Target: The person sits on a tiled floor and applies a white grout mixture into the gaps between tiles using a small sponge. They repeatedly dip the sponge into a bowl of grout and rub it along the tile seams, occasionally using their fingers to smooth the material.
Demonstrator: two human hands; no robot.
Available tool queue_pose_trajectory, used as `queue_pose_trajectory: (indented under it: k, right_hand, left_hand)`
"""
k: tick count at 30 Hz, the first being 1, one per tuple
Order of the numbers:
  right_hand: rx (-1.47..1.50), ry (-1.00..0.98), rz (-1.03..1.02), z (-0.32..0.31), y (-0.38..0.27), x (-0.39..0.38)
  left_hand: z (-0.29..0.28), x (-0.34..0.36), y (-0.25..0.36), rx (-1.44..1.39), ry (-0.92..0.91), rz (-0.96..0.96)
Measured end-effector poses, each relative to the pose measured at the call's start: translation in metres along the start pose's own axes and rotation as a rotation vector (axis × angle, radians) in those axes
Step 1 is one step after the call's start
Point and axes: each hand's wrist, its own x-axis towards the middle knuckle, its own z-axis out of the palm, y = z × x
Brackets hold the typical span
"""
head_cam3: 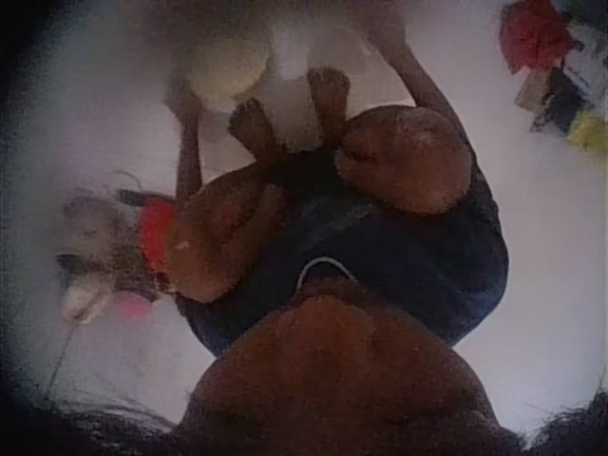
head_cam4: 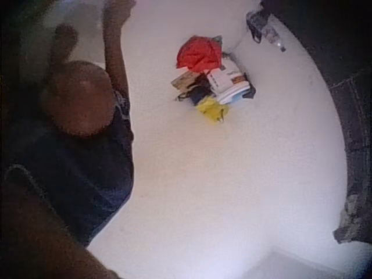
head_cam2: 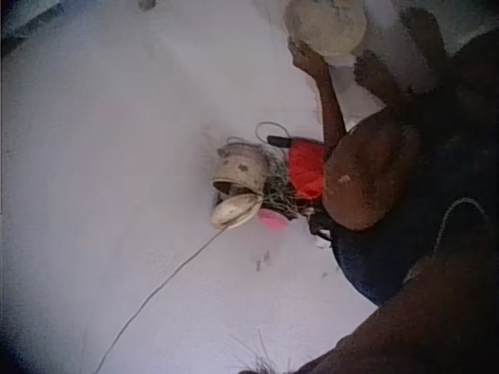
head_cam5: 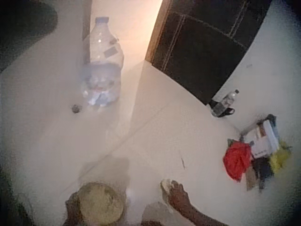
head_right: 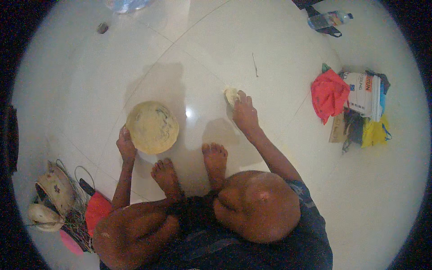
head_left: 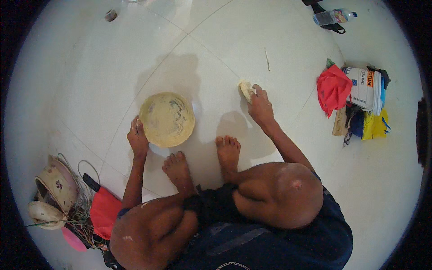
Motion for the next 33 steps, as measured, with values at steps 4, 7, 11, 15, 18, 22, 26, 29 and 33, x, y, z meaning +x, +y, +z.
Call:
queue_pose_trajectory:
  k: [4, 7, 11, 15, 18, 22, 26, 29, 33]
  right_hand:
    - [-0.075, 0.075, -0.050, -0.015, 0.000, -0.004]
    - [-0.034, -0.020, -0.137, -0.015, -0.003, -0.005]
    - [-0.025, 0.043, -0.058, -0.013, -0.013, 0.018]
    - [-0.018, -0.023, -0.138, -0.014, -0.032, 0.025]
    - [-0.035, 0.010, -0.125, -0.023, -0.040, 0.034]
    - [-0.020, -0.025, -0.209, -0.015, -0.037, 0.037]
    - [-0.086, 0.003, -0.168, -0.021, -0.037, 0.034]
    - [-0.155, -0.003, -0.128, -0.014, -0.022, 0.033]
    - [-0.064, -0.007, -0.088, -0.030, -0.014, 0.027]
  left_hand:
    - [-0.009, 0.005, -0.003, 0.119, -0.068, -0.019]
    - [-0.009, 0.009, -0.017, 0.139, -0.064, 0.102]
    - [-0.006, 0.011, -0.027, 0.068, 0.013, 0.187]
    - [-0.006, 0.011, -0.039, 0.187, 0.011, 0.209]
    - [-0.009, 0.010, -0.038, 0.163, 0.018, 0.178]
    - [-0.007, 0.009, -0.031, 0.036, 0.027, 0.188]
    - [-0.011, 0.009, -0.030, 0.099, 0.009, 0.193]
    - [-0.008, 0.010, -0.026, 0.094, 0.006, 0.209]
    - [-0.010, 0.011, -0.033, 0.136, 0.019, 0.229]
